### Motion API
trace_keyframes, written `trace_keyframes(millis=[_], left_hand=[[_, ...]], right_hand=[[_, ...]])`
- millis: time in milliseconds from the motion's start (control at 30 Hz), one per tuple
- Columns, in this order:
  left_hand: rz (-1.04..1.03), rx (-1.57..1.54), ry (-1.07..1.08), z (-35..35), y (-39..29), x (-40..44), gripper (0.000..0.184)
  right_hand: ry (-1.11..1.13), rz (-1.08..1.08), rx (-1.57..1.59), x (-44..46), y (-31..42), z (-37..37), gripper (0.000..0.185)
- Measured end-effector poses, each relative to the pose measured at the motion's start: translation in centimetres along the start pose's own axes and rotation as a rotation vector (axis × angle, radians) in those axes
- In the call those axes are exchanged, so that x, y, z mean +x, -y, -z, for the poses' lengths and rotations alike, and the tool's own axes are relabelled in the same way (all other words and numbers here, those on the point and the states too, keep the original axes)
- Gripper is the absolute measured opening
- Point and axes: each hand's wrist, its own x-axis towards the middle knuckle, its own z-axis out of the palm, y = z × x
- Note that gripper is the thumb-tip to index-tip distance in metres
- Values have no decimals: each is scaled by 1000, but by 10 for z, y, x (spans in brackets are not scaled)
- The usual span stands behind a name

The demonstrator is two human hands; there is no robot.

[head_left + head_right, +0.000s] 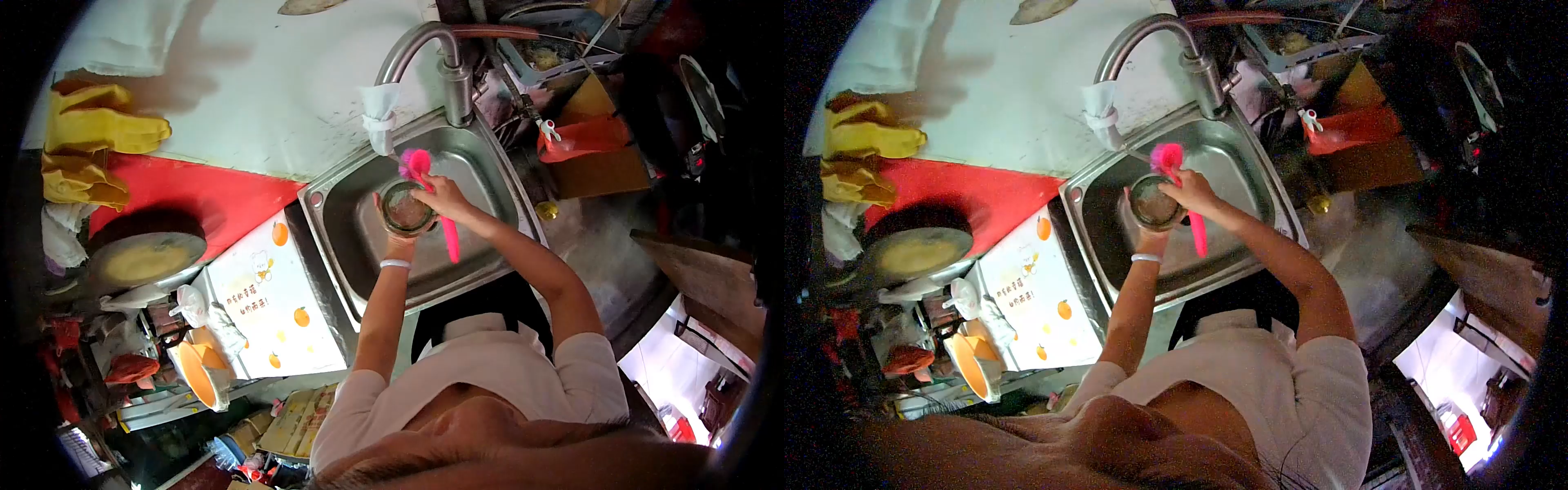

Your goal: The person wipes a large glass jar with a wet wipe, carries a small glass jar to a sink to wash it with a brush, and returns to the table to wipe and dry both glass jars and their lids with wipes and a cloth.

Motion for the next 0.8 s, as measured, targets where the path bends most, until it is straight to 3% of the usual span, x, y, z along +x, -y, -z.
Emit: trace_keyframes(millis=[33,100,167,200,233,300,367,467,600,633,700,733,800], left_hand=[[-92,48,-95,-2,2,0,73],[-81,68,-13,-1,1,3,71],[35,138,24,-24,-2,-3,73],[44,91,-40,-21,-3,-2,77],[43,97,-40,-23,-5,-2,77],[94,139,91,-25,-6,-2,80],[94,134,146,-23,-10,-2,82],[64,123,-53,-21,-16,4,81],[115,313,51,-34,-15,15,73],[120,318,51,-33,-21,20,73],[109,426,-144,-29,-32,22,73],[51,440,-1,-25,-35,29,69],[82,405,-11,-37,-29,26,67]], right_hand=[[-10,64,-110,-1,2,1,59],[-4,63,-150,-6,15,12,59],[35,26,-53,-1,8,21,58],[-64,137,-95,5,-11,17,45],[-66,141,-91,3,-14,21,45],[-243,343,-66,-2,-22,29,37],[-194,418,-127,-10,-11,47,33],[262,579,-578,-15,18,64,20],[278,629,-908,20,7,58,17],[272,626,-905,20,5,58,17],[486,515,-714,18,2,54,18],[486,514,-717,18,7,58,18],[663,417,-390,14,24,68,19]])
